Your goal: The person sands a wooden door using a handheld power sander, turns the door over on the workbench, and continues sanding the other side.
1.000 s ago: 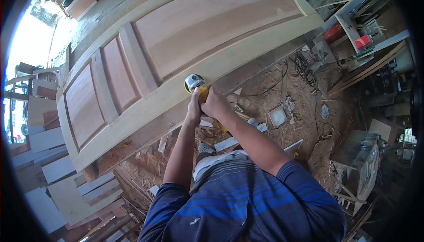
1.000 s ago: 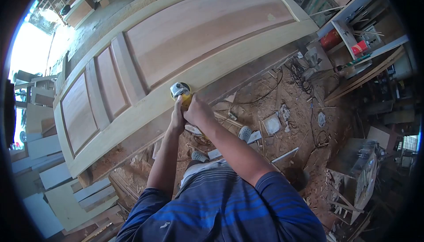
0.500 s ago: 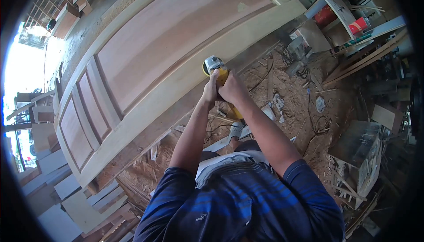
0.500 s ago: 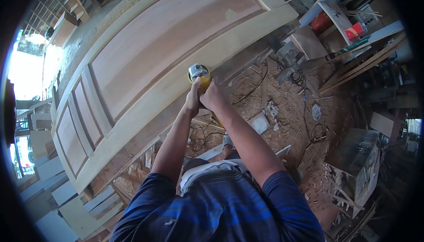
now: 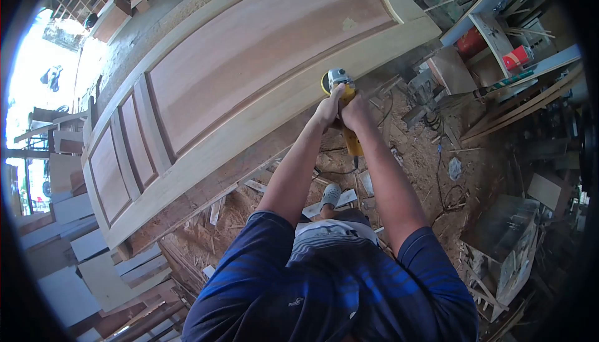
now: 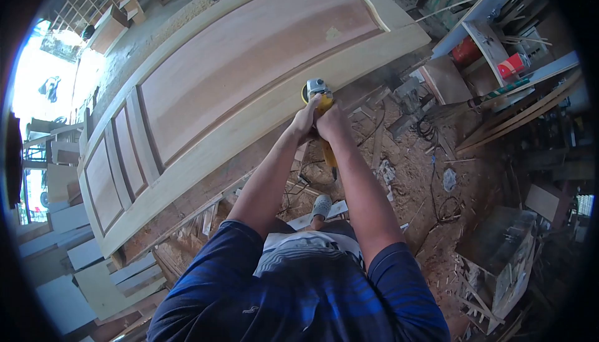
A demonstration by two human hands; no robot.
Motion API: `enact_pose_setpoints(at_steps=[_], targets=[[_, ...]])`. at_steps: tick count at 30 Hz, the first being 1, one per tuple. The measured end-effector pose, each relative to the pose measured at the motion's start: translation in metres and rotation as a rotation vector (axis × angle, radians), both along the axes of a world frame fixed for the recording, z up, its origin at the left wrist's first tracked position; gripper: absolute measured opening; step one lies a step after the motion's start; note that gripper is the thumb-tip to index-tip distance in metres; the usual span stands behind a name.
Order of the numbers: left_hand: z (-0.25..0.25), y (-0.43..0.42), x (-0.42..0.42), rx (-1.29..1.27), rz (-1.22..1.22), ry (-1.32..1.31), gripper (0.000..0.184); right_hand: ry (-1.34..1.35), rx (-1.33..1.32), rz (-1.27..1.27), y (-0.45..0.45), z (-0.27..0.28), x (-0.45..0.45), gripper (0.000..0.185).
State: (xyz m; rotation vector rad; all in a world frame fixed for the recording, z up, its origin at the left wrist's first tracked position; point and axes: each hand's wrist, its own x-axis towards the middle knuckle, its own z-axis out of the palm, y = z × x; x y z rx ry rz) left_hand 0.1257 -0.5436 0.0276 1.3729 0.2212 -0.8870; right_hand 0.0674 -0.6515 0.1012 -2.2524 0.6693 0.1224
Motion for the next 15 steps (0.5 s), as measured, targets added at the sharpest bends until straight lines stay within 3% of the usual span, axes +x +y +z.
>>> enact_pose_setpoints(at_steps=[6,12,15], targets=[[0.041,0.078,-0.05,-0.004,0.071,-0.034,0.104,0.07,0.031,0.081,0.069,0.014,-0.03,0.067],[0.051,0.192,-0.091,-0.004,0.178,0.043,0.099,0.08,0.024,0.203,0.176,0.015,-0.056,0.065],[0.04,0.259,-0.11,-0.086,0.323,-0.067,0.094,0.13,0.055,0.289,0.245,0.045,-0.067,0.065]])
